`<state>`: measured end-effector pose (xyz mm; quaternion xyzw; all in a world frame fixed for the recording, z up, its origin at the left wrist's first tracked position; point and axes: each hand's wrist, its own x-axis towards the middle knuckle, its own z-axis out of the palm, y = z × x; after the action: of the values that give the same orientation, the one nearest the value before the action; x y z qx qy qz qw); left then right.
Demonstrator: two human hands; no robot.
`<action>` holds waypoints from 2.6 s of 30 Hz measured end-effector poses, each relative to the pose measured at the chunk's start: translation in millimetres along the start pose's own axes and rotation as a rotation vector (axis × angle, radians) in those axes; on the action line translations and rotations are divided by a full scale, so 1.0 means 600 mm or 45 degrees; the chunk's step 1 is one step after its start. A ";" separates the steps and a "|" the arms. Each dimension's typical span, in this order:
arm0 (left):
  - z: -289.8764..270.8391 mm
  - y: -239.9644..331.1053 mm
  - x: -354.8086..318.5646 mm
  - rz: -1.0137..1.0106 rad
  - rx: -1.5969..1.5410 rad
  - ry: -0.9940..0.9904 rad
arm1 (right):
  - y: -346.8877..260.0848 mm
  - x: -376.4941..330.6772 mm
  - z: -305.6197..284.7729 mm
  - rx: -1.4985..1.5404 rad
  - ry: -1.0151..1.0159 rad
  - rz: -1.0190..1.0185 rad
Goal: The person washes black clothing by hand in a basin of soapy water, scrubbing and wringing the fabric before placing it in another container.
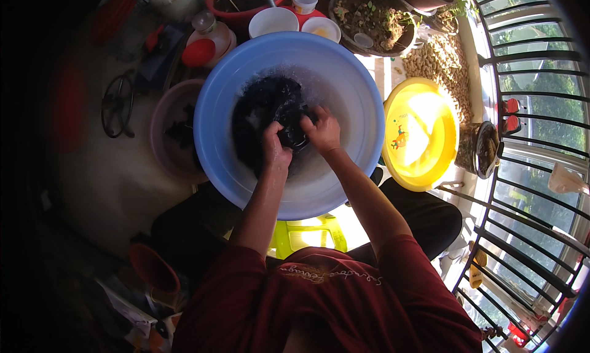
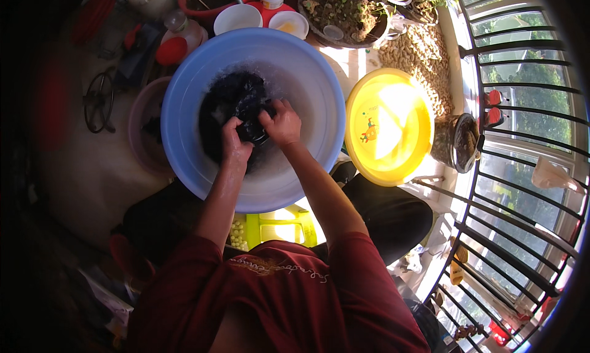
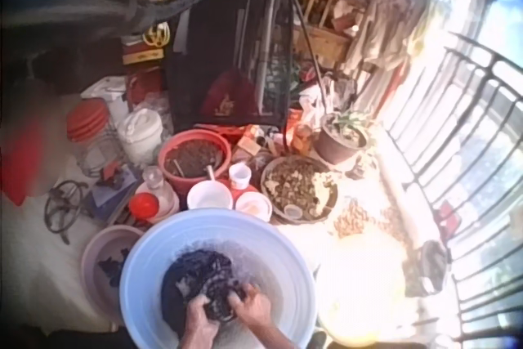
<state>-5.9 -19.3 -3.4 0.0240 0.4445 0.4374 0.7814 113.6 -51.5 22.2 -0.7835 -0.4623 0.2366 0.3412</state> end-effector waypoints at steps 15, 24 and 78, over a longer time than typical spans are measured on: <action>-0.042 0.028 0.110 -0.161 0.429 0.339 | -0.017 0.001 -0.031 0.309 -0.219 0.064; -0.057 -0.012 0.065 -0.201 0.043 -0.923 | -0.170 -0.128 -0.054 0.056 -0.045 -0.600; -0.001 0.009 0.102 0.099 1.268 0.032 | 0.076 0.010 0.039 0.299 -0.112 0.575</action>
<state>3.8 27.1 -42.6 0.4053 0.6077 0.2011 0.6527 125.9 -53.9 -27.9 -0.8107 -0.2595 0.3928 0.3481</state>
